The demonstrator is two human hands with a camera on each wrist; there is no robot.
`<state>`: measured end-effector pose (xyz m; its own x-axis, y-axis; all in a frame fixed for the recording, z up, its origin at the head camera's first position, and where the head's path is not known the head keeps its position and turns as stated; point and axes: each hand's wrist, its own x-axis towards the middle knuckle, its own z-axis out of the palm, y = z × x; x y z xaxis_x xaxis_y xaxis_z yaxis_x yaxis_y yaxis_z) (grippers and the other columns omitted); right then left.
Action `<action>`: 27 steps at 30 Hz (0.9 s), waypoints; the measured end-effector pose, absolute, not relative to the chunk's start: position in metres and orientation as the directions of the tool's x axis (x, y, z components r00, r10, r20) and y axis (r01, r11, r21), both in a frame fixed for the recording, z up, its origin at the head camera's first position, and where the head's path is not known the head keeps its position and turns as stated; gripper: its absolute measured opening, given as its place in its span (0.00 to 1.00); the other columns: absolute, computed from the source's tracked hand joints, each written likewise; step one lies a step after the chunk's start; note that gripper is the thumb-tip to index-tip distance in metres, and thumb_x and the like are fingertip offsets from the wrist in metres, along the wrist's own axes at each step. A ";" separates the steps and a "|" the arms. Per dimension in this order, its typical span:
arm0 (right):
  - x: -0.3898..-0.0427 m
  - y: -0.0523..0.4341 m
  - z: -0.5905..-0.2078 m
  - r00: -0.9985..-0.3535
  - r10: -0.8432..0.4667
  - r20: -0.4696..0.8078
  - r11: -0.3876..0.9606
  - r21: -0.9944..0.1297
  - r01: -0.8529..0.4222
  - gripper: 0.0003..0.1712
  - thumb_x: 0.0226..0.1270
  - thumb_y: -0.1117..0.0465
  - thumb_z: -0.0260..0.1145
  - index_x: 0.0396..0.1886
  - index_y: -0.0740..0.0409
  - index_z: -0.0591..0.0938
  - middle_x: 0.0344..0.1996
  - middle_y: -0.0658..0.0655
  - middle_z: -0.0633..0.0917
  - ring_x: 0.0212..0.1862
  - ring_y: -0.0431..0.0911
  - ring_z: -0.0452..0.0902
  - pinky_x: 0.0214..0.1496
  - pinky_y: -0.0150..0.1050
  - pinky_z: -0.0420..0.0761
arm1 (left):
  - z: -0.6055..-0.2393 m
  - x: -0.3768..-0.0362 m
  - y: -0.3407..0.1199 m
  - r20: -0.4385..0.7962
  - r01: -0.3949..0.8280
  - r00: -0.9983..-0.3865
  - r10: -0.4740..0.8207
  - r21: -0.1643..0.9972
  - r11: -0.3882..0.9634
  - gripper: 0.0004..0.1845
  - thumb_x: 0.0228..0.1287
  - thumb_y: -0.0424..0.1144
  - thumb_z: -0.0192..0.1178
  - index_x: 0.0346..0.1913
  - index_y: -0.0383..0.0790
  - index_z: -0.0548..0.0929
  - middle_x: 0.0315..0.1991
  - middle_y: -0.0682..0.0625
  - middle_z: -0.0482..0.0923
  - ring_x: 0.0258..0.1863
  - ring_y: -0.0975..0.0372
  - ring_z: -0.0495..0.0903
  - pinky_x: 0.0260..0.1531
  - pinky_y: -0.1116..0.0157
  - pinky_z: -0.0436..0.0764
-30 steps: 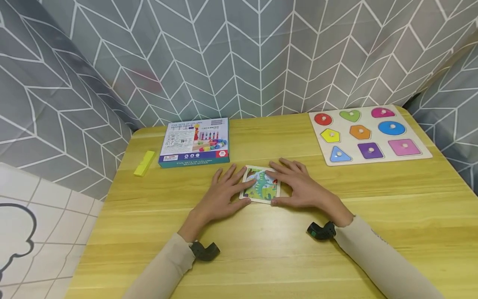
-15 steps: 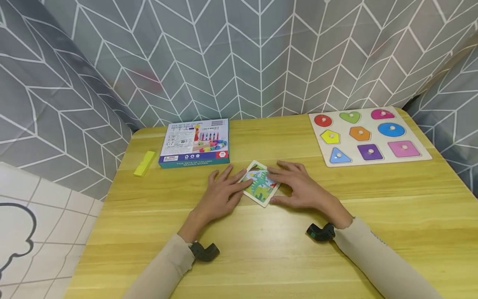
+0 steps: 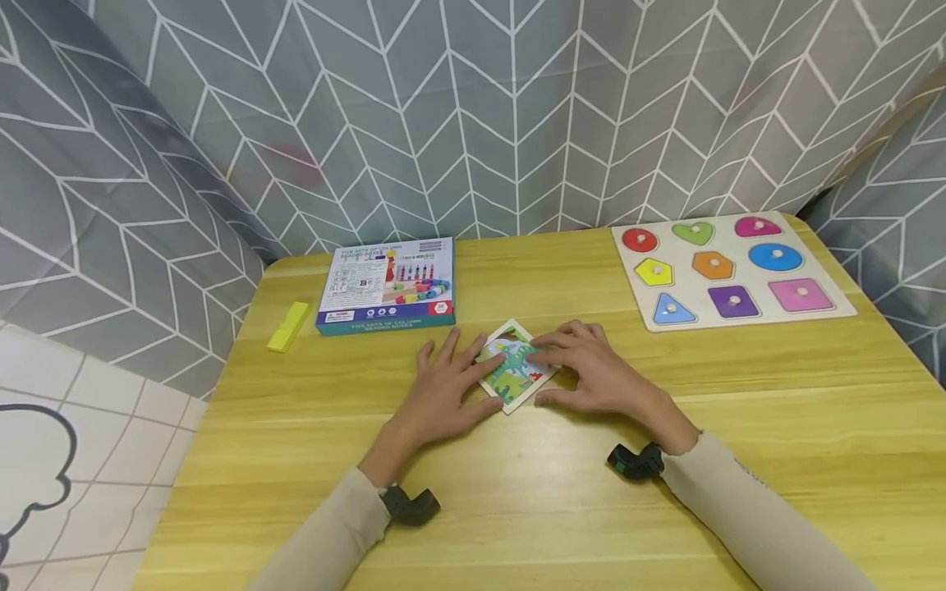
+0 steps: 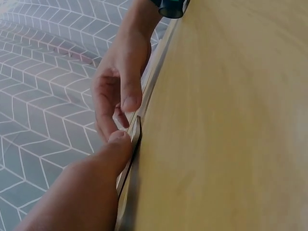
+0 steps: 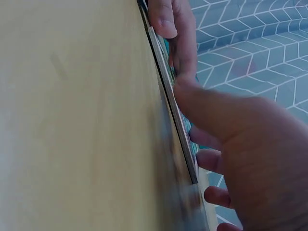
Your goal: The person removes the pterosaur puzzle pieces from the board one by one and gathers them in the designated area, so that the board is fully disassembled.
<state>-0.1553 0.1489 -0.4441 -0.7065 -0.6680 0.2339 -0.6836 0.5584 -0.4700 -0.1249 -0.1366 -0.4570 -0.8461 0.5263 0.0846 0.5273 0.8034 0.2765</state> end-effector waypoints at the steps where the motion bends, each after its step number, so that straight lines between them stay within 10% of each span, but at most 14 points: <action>1: -0.155 0.149 -0.445 -0.707 -0.667 0.236 0.556 -0.474 -0.683 0.31 0.60 0.41 0.75 0.61 0.46 0.85 0.64 0.51 0.82 0.61 0.47 0.69 0.60 0.51 0.60 | -0.458 -0.124 -0.136 0.079 0.527 -0.846 0.528 0.275 0.804 0.37 0.69 0.72 0.48 0.78 0.68 0.62 0.83 0.53 0.51 0.83 0.40 0.43 0.73 0.33 0.46; 9: -0.161 0.146 -0.449 -0.754 -0.592 0.284 0.570 -0.514 -0.641 0.14 0.68 0.55 0.71 0.53 0.47 0.89 0.53 0.50 0.86 0.52 0.46 0.70 0.53 0.47 0.60 | -0.458 -0.123 -0.131 0.042 0.522 -0.845 0.532 0.279 0.806 0.41 0.64 0.77 0.48 0.79 0.73 0.57 0.84 0.53 0.45 0.82 0.38 0.36 0.73 0.31 0.41; 27: -0.193 0.130 -0.450 -0.814 -0.548 0.192 0.640 -0.530 -0.556 0.20 0.65 0.52 0.70 0.56 0.46 0.83 0.66 0.60 0.76 0.65 0.58 0.63 0.57 0.56 0.57 | -0.455 -0.133 -0.132 0.013 0.577 -0.803 0.596 0.268 0.771 0.41 0.64 0.76 0.48 0.79 0.72 0.56 0.85 0.54 0.44 0.84 0.44 0.37 0.75 0.34 0.40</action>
<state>-0.1925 0.1305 -0.4498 -0.8144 -0.5475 0.1924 -0.5558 0.6404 -0.5301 -0.1330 -0.1321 -0.4545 -0.8026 0.5964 0.0131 0.5774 0.7711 0.2683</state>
